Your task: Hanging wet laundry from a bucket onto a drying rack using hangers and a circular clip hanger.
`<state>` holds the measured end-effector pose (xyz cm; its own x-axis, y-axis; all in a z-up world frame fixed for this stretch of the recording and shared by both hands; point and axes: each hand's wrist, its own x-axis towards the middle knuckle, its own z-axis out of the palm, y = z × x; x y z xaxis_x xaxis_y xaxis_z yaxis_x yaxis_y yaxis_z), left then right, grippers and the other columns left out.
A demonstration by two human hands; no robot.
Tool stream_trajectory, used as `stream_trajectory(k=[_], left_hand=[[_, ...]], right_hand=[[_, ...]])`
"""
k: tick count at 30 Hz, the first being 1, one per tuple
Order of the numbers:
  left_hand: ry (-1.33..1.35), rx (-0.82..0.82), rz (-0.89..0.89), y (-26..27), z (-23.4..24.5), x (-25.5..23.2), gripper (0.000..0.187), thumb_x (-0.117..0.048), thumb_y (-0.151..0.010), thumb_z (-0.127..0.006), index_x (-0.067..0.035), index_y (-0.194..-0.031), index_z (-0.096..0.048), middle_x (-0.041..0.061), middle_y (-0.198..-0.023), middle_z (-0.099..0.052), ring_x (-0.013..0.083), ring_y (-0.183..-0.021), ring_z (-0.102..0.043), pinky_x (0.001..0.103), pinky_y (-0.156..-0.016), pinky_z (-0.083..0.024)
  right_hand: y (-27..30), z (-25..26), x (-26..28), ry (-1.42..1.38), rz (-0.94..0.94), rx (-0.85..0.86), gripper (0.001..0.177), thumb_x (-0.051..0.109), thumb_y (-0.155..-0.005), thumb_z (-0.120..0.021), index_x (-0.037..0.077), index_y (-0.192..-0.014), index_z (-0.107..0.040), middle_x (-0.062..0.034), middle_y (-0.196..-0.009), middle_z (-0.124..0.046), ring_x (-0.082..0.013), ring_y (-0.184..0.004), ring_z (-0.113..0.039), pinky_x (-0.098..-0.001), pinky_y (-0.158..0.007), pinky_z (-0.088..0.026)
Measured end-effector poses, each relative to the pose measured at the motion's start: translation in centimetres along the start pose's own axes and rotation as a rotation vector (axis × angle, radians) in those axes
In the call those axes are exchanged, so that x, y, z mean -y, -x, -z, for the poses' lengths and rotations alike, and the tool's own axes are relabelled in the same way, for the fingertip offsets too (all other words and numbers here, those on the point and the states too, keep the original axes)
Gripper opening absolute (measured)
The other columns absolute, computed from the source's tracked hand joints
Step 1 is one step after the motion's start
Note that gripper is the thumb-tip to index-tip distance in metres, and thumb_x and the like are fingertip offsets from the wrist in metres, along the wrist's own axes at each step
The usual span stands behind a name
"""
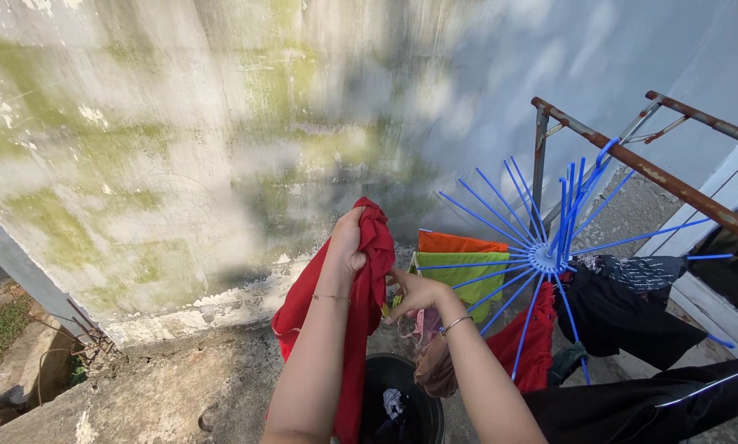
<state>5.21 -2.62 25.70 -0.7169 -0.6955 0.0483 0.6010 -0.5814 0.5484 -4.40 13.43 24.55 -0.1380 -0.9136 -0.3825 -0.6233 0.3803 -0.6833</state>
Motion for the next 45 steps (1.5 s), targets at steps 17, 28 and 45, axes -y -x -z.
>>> stream_trajectory(k=[17,28,45], left_hand=[[-0.598,-0.187,-0.237,-1.0,13.5,-5.8,0.025,-0.018,-0.101,-0.059,0.002,-0.089,-0.067,0.006,-0.080,-0.068,0.0148,-0.064,-0.060,0.031,-0.055,-0.049],[-1.845,-0.060,-0.692,5.2,-3.7,-0.1,0.163,-0.048,-0.042,-0.110,-0.003,-0.156,-0.002,0.034,-0.160,-0.035,0.0503,-0.145,-0.034,0.062,-0.111,-0.029],[-0.894,-0.115,-0.766,1.3,-10.5,2.4,0.019,-0.013,-0.085,-0.079,0.004,-0.087,-0.069,0.014,-0.074,-0.072,0.0165,-0.068,-0.066,0.034,-0.071,-0.056]], right_hand=[[-8.1,8.1,-2.3,-0.769,0.552,-0.738,0.017,0.003,-0.095,-0.060,0.000,-0.101,-0.076,-0.0011,-0.088,-0.075,-0.0075,-0.073,-0.065,-0.0253,-0.066,-0.052],[-1.7,11.1,6.5,-0.200,0.346,-0.555,0.013,-0.008,-0.072,-0.068,-0.001,-0.083,-0.070,-0.0026,-0.069,-0.061,-0.0117,-0.058,-0.052,-0.0314,-0.050,-0.039],[2.7,6.3,-6.9,-0.405,0.297,-0.473,0.059,0.021,-0.082,-0.081,0.012,-0.135,-0.055,0.0035,-0.123,-0.068,-0.0118,-0.117,-0.060,-0.0297,-0.099,-0.049]])
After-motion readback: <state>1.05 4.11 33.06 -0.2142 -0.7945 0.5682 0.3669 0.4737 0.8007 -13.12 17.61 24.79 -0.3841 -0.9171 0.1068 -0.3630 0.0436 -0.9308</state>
